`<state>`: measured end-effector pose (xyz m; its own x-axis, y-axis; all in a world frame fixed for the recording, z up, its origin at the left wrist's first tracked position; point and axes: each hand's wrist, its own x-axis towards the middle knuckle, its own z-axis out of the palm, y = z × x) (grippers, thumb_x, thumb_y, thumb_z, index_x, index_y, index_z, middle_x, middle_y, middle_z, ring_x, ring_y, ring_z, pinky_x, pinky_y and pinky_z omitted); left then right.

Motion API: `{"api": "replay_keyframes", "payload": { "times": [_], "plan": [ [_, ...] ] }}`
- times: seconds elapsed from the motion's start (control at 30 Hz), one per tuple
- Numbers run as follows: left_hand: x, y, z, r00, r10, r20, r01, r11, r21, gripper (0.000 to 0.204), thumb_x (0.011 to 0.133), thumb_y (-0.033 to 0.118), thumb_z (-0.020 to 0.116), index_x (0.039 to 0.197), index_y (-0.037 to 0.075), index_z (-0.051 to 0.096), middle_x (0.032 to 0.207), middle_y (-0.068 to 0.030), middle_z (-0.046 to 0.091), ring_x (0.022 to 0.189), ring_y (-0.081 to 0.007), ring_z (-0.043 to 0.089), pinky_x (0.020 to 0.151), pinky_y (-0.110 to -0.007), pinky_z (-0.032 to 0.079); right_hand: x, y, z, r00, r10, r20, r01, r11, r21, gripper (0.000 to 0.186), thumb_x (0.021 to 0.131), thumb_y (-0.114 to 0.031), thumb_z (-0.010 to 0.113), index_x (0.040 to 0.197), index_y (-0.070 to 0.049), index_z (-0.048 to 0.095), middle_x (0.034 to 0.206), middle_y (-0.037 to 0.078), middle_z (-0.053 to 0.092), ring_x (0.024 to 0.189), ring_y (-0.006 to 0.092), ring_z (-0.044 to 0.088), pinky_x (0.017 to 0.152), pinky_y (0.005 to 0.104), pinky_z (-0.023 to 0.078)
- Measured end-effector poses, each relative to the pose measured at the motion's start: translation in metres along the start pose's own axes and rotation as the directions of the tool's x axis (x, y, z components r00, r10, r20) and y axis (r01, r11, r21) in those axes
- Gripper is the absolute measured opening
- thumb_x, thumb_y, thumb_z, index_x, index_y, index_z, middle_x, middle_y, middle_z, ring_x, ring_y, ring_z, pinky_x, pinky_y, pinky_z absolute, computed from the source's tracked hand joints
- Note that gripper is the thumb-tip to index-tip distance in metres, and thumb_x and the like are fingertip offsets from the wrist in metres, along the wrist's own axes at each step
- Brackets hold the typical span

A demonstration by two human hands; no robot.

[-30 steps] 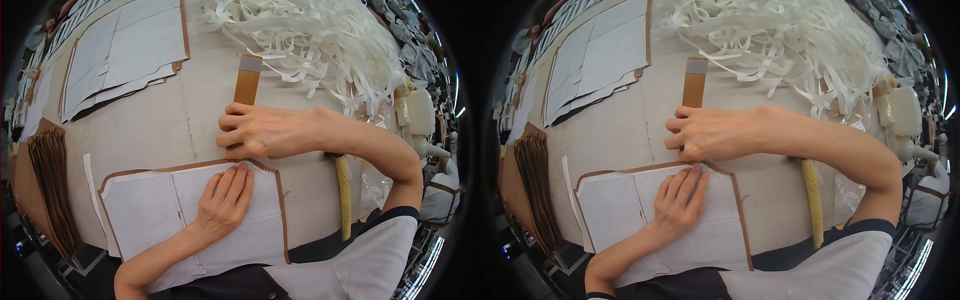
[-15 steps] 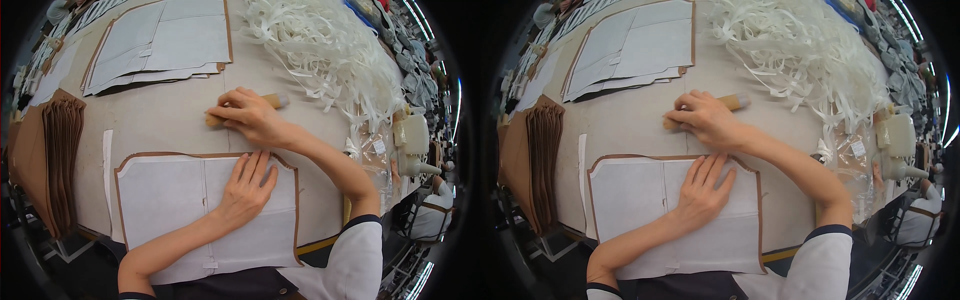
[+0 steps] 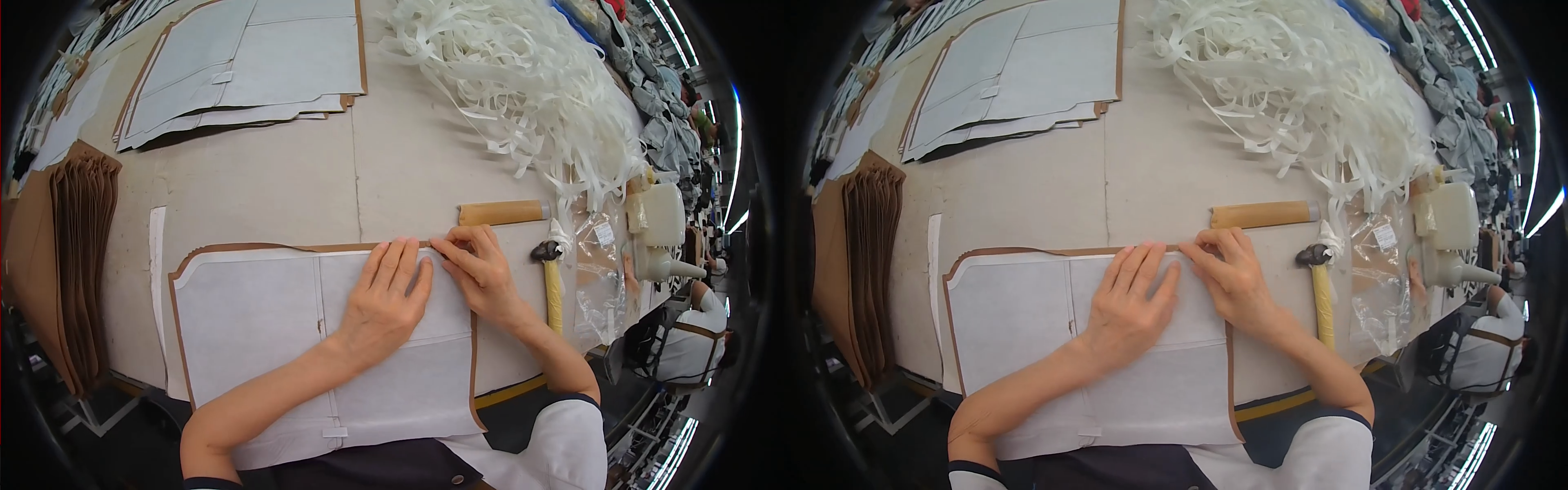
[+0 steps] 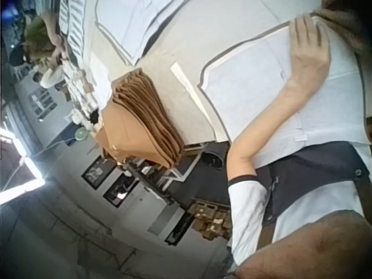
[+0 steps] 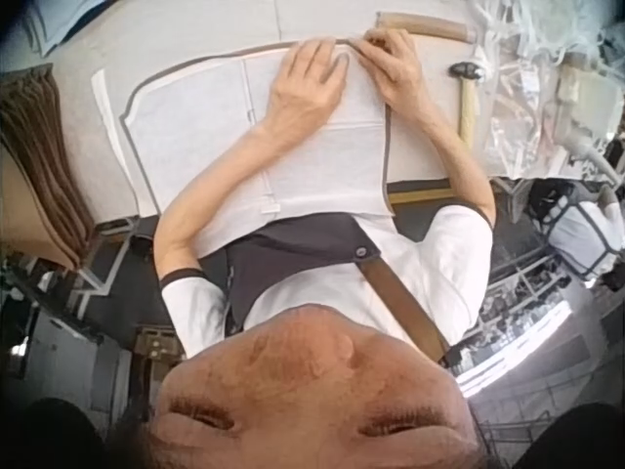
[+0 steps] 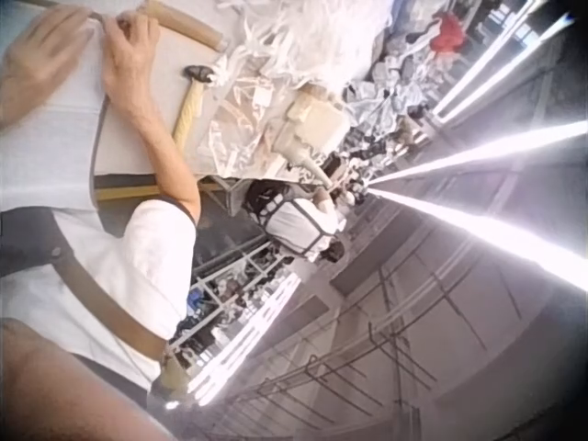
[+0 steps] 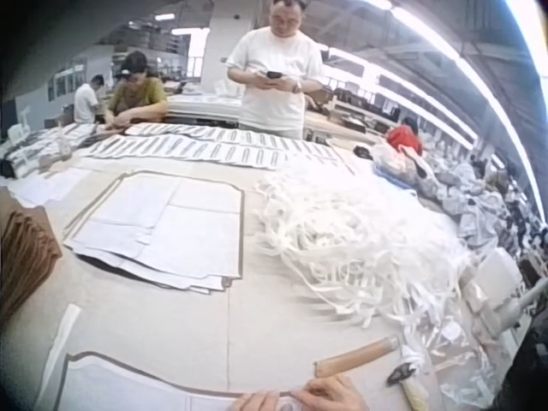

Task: Folding and hammering the edges of leather pieces for bag or wallet construction.

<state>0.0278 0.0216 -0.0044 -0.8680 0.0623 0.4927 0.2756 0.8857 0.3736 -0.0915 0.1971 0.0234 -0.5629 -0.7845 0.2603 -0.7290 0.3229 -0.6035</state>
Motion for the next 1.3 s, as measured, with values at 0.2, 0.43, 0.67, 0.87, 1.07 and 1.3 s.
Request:
{"api": "replay_keyframes", "payload": {
  "times": [0.2,0.43,0.67,0.87,1.07,1.3],
  "plan": [
    [0.006,-0.01,-0.008,0.998,0.029,0.061,-0.025,0.997,-0.076,0.04,0.082,0.013,0.078,0.118,-0.002,0.071,0.135,-0.0218,0.064,0.127,-0.0364,0.059,0.113,-0.053,0.043,0.006,0.007,0.0,0.999,-0.033,0.03,0.031,0.997,0.065,0.042,0.084,0.01,0.067,0.123,-0.002,0.074,0.111,0.013,0.062,0.096,0.0313,0.058,0.083,0.0397,0.049],
    [0.006,-0.009,-0.007,0.987,0.138,0.079,-0.137,0.99,-0.015,0.037,0.084,0.011,0.071,0.118,-0.006,0.071,0.134,-0.0233,0.067,0.127,-0.0352,0.061,0.115,-0.052,0.042,0.0,0.005,0.003,0.959,-0.274,0.077,0.285,0.931,-0.229,0.05,0.076,0.006,0.069,0.126,0.005,0.07,0.117,0.016,0.062,0.103,0.0332,0.06,0.088,0.0418,0.051],
    [0.001,-0.013,-0.008,0.975,0.207,0.083,-0.213,0.975,0.068,0.037,0.083,0.006,0.071,0.117,-0.009,0.072,0.133,-0.0223,0.068,0.124,-0.0333,0.064,0.112,-0.049,0.047,-0.013,-0.006,0.007,0.983,-0.184,-0.007,0.176,0.95,-0.259,0.049,0.072,0.006,0.065,0.121,0.006,0.069,0.119,0.015,0.065,0.109,0.0351,0.063,0.093,0.0478,0.049],
    [0.006,-0.014,-0.007,0.989,0.131,0.062,-0.128,0.99,-0.057,0.04,0.078,0.005,0.069,0.115,-0.007,0.07,0.129,-0.0197,0.067,0.125,-0.0323,0.06,0.113,-0.052,0.043,-0.013,-0.01,0.019,0.981,-0.142,-0.133,0.104,0.961,-0.256,0.051,0.072,0.008,0.064,0.122,0.004,0.069,0.116,0.014,0.064,0.107,0.0345,0.063,0.092,0.0463,0.048],
    [0.005,-0.013,-0.01,0.975,0.206,0.08,-0.208,0.978,0.012,0.031,0.081,0.009,0.066,0.108,-0.004,0.071,0.12,-0.017,0.068,0.123,-0.0294,0.06,0.118,-0.059,0.037,-0.007,-0.022,0.02,0.981,-0.173,-0.085,0.133,0.927,-0.35,0.05,0.072,0.011,0.064,0.122,0.005,0.07,0.112,0.014,0.064,0.104,0.0355,0.061,0.091,0.0453,0.047],
    [-0.032,-0.034,-0.071,0.959,0.233,0.161,-0.249,0.965,0.086,0.018,0.08,0.011,0.066,0.095,0.002,0.07,0.104,-0.0093,0.068,0.116,-0.025,0.063,0.123,-0.063,0.032,0.049,-0.055,0.035,0.993,-0.091,0.08,0.104,0.976,-0.19,0.034,0.079,0.005,0.07,0.112,-0.002,0.07,0.108,0.014,0.064,0.1,0.0324,0.061,0.088,0.0441,0.047]
  ]
}}
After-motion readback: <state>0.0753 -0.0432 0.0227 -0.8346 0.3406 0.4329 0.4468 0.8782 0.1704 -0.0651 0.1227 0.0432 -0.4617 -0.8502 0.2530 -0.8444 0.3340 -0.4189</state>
